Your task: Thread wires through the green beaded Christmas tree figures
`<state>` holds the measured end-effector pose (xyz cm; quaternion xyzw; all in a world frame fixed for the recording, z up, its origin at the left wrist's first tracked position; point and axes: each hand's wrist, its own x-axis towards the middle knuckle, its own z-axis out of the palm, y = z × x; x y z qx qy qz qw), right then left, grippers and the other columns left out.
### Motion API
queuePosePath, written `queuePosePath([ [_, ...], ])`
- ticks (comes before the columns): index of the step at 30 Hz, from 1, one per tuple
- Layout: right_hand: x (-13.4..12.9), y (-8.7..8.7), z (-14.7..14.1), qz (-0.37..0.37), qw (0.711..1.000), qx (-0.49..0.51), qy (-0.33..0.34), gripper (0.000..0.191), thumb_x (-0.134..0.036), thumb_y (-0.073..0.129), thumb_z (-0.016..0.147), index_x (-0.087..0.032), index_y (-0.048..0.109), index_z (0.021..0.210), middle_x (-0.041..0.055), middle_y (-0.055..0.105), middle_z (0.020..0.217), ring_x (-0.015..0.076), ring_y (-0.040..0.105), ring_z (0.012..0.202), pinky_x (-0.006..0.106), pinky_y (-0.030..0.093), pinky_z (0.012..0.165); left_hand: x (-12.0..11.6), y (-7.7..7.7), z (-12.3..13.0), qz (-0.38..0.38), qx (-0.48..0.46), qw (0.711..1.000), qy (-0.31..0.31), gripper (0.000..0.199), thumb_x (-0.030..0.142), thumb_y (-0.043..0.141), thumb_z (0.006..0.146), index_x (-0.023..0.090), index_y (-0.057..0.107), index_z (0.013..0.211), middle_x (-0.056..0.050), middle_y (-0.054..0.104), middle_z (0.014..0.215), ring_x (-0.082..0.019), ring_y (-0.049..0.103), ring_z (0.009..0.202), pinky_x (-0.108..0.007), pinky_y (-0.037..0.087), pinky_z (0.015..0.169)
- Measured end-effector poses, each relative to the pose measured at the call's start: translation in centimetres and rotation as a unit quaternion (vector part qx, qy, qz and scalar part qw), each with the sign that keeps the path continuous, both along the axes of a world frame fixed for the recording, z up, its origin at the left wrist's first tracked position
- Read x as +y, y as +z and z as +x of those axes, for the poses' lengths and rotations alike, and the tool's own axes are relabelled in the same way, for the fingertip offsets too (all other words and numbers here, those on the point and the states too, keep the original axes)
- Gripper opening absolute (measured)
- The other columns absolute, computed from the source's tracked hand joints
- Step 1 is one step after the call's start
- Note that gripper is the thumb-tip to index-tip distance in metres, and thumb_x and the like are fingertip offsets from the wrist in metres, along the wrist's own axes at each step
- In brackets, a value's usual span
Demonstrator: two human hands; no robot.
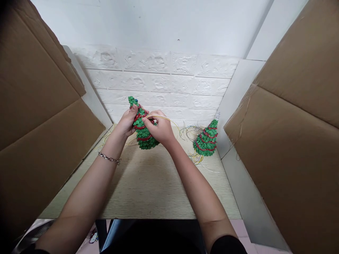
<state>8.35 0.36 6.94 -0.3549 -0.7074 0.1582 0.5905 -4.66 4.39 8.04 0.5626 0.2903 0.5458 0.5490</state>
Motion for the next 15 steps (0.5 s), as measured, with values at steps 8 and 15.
queuePosePath([
  [8,-0.4,0.03,0.01,0.039,0.998,-0.002,-0.054,0.037,-0.039,0.031,0.09,-0.021,0.062,0.081,0.0038,0.061,0.086,0.0148,0.055,0.087,0.031,0.042,0.083,-0.17,0.11,0.04,0.009,-0.003,1.0,0.0,0.055,0.065,0.065,0.053,0.015,0.053,0.072,-0.001,0.058,0.061,-0.011,0.055,0.058,-0.023,0.044,0.057],
  [15,0.1,-0.54,-0.36,0.058,0.992,-0.069,-0.09,0.038,-0.043,0.027,0.091,-0.029,0.049,0.119,0.0061,0.047,0.127,0.023,0.039,0.118,0.047,0.03,0.098,-0.64,0.36,0.39,0.015,-0.01,1.0,-0.011,0.053,0.063,0.066,0.055,0.015,0.052,0.074,-0.001,0.056,0.063,-0.011,0.055,0.058,-0.024,0.044,0.058],
])
